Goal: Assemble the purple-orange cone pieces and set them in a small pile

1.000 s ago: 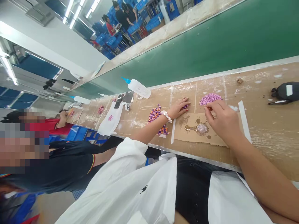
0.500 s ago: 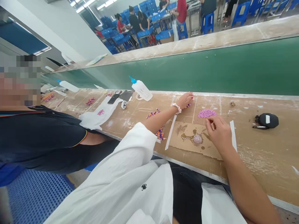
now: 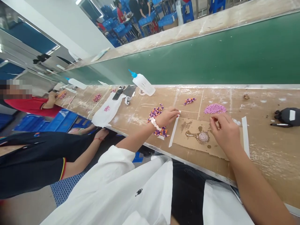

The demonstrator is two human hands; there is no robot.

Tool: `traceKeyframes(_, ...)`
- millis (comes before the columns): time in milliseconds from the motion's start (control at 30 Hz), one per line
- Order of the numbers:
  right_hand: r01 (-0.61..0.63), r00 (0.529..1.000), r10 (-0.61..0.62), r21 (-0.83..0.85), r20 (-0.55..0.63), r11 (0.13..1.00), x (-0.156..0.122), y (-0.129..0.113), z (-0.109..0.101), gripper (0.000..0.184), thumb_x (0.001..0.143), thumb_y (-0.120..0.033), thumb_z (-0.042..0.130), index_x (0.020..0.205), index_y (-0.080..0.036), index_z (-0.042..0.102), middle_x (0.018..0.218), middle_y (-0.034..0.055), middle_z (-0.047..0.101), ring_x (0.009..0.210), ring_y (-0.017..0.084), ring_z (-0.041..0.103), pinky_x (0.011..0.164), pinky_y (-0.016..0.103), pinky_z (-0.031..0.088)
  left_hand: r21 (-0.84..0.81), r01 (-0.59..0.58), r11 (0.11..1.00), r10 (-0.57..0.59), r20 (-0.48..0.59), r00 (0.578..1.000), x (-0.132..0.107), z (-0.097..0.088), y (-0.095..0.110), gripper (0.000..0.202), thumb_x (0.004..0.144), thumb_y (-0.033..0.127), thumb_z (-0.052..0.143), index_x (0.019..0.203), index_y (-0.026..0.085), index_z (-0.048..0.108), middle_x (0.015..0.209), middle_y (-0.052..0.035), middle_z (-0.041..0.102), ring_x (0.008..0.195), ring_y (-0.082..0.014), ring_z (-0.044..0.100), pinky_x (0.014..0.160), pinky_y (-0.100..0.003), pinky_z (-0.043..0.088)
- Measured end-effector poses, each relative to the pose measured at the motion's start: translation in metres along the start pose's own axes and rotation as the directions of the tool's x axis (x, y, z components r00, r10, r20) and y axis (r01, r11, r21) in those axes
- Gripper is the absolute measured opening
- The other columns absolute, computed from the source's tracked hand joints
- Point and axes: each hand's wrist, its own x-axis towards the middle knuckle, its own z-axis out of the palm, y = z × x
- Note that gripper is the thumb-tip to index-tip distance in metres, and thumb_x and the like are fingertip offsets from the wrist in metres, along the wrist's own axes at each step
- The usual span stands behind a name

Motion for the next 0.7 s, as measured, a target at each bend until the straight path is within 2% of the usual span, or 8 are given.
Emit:
traceKeyframes(100,-0.003,1.000,0.003,-0.002,0.005,1.000,0.000,0.000,0.000,0.018,0.089,-0.031,0.050,0.081,-0.020,0.062,0.070,0.0006,0.059,0.059,0.011,0.048,0.057,0.026,0.037,0.051,-0.047,0.998,0.042,0.095,0.995,0.013,0.017,0.013,0.035,0.092,0.013,0.040,0.112,0.021,0.068,0.115,-0.0089,0.064,0.108,-0.0179,0.055,0.099,-0.034,0.044)
traceKeyframes(200,-0.012,1.000,0.012,-0.014,0.005,1.000,0.001,0.001,-0.002,0.017,0.089,-0.031,0.051,0.082,-0.020,0.063,0.068,-0.0006,0.058,0.059,0.010,0.048,0.058,0.025,0.037,0.090,-0.090,0.992,0.074,0.168,0.983,0.024,0.022,0.013,0.042,0.089,0.007,0.041,0.117,0.025,0.067,0.116,-0.0082,0.063,0.108,-0.0184,0.054,0.096,-0.034,0.043)
traceKeyframes(400,-0.006,1.000,0.005,-0.039,-0.015,0.999,0.001,0.001,-0.005,0.014,0.088,-0.029,0.054,0.083,-0.021,0.064,0.070,-0.0007,0.060,0.060,0.009,0.050,0.059,0.023,0.039,0.119,-0.195,0.974,0.158,0.267,0.951,0.027,0.014,0.005,0.046,0.091,0.010,0.039,0.125,0.028,0.064,0.114,-0.0089,0.061,0.104,-0.0183,0.052,0.092,-0.033,0.040)
traceKeyframes(567,0.001,1.000,-0.002,-0.035,-0.028,0.999,0.003,0.005,-0.004,0.015,0.087,-0.030,0.055,0.082,-0.019,0.064,0.067,-0.0008,0.060,0.057,0.009,0.049,0.057,0.023,0.038,0.104,-0.245,0.964,0.198,0.335,0.921,0.039,0.007,0.004,0.042,0.089,0.011,0.043,0.119,0.027,0.068,0.106,-0.0086,0.063,0.099,-0.0180,0.053,0.091,-0.031,0.040)
traceKeyframes(700,-0.085,0.996,0.086,-0.048,0.001,0.995,0.006,0.004,-0.007,0.019,0.085,-0.035,0.054,0.081,-0.020,0.065,0.067,0.0002,0.060,0.059,0.011,0.052,0.058,0.025,0.038,0.091,-0.238,0.967,0.189,0.372,0.909,0.042,0.002,0.007,0.044,0.088,0.009,0.042,0.119,0.025,0.068,0.109,-0.0100,0.064,0.102,-0.0189,0.055,0.091,-0.031,0.042)
